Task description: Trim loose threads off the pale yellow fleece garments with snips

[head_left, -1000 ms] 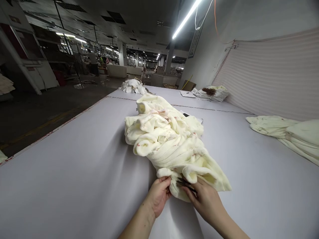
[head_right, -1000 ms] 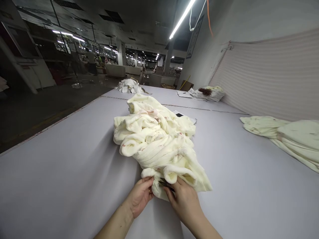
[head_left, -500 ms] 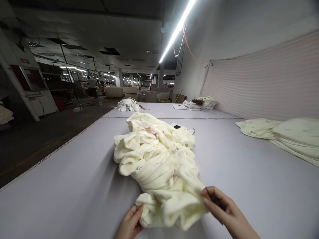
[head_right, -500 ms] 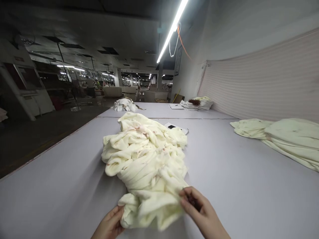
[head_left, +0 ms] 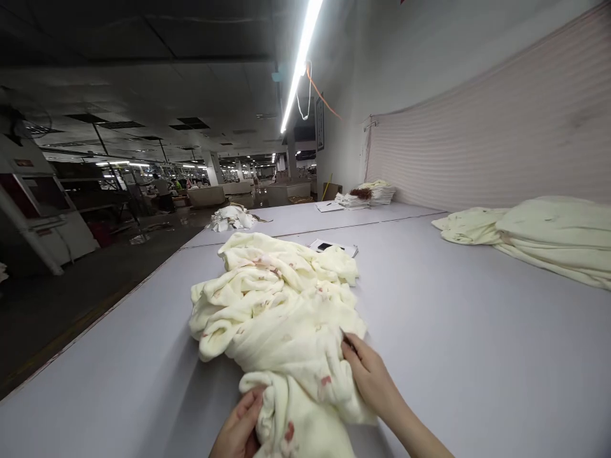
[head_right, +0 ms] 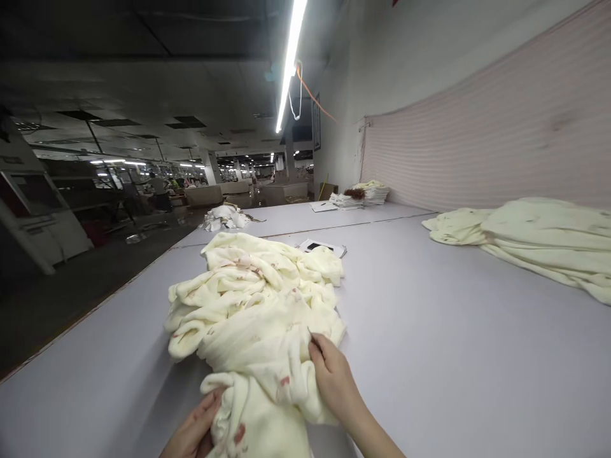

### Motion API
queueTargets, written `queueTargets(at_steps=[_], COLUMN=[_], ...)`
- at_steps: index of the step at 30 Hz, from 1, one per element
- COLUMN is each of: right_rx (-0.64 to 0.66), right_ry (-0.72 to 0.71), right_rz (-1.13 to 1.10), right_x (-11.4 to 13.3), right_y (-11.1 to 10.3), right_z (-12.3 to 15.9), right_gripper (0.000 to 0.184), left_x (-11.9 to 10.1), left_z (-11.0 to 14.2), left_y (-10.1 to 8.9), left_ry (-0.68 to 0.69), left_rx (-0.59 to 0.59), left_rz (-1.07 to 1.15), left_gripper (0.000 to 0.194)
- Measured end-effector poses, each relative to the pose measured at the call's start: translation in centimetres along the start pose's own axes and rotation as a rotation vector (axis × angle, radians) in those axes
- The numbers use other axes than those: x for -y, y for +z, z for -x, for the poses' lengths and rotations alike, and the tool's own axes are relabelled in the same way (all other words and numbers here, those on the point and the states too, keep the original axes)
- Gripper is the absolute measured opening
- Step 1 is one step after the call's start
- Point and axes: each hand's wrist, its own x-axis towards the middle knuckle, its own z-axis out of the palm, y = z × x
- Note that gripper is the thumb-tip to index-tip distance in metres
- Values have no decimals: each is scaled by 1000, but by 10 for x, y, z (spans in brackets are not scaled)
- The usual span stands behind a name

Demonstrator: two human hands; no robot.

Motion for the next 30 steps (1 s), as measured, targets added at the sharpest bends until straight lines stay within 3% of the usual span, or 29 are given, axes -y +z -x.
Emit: queueTargets(at_steps=[4, 7, 9, 13, 17, 21, 25, 30], right_rx=[-162, -124, -16, 366, 509, 500, 498, 474], right_ry=[-191, -359, -366, -153, -111, -113, -209, -382], right_rz=[99, 145, 123, 97, 149, 134, 298, 580], right_x=[36, 65, 76, 65, 41, 46, 64, 62], right_y=[-6, 0, 16, 65, 89, 77, 68, 74], right_z=[9, 11, 13, 24, 38, 48, 55, 58], right_gripper=[27, 26, 26, 14, 6, 13, 19, 19], left_x=[-16, -15, -11, -2, 1, -3, -5, 1], left_z=[8, 8, 7, 12, 24, 30, 29, 25], left_y=[13, 14, 11, -3, -31, -46, -28, -18], left_ry=[18, 5, 3, 62, 93, 105, 123, 171], left_rx=[138, 179, 183, 173, 58, -47, -12, -16], left_rz=[-26, 14, 62, 153, 163, 157, 167, 154], left_gripper=[19, 15, 15, 10, 7, 7, 15, 16])
